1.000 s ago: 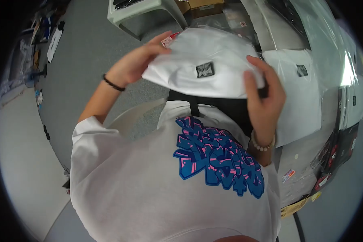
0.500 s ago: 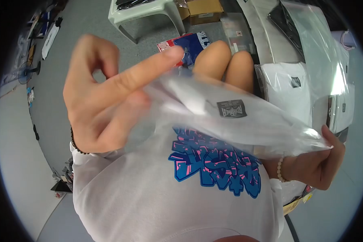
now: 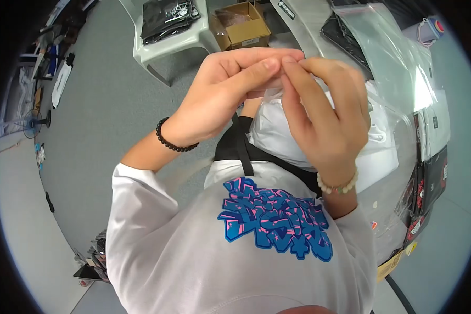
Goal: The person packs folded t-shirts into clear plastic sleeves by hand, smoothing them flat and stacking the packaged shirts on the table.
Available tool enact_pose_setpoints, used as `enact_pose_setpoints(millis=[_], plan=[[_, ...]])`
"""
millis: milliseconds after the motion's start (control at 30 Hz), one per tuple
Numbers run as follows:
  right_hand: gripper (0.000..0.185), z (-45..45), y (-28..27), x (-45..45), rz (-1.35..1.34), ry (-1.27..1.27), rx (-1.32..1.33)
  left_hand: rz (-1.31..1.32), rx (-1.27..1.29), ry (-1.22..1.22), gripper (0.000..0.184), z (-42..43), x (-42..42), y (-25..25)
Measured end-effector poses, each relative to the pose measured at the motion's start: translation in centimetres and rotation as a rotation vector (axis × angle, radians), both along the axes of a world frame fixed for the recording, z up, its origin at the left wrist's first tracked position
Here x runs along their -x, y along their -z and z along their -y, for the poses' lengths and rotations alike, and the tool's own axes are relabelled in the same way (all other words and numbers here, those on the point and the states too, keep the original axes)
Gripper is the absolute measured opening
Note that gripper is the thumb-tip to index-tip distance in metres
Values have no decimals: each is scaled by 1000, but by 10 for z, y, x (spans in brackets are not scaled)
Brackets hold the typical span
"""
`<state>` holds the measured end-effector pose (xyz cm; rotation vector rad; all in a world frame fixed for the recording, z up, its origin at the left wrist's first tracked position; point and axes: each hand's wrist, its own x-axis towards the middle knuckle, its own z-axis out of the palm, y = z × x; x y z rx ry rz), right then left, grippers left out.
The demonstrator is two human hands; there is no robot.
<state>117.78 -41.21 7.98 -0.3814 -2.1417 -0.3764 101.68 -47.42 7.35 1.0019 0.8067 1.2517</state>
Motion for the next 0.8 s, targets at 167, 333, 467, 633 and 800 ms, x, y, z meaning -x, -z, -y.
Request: enact_pose_setpoints(millis=[167,333,467,633,800], plan=[[29,-5,20,-2,18,-87,-50,82,108,75,57,6,8,3],[24,11,-31,-10,223,-28,145,-114,-94,-44,63,10,-3,3],[18,-15,-97,-93,-14,557,-41,-79,-119,-5,57,15,-7,-3],[36,22,-141,-340,-299,1167,-54,-289,-235,-231,61,25,6,16],[54,136,-39,-568,-190,1941,709,-42,-153,15,92,4,-7,42]])
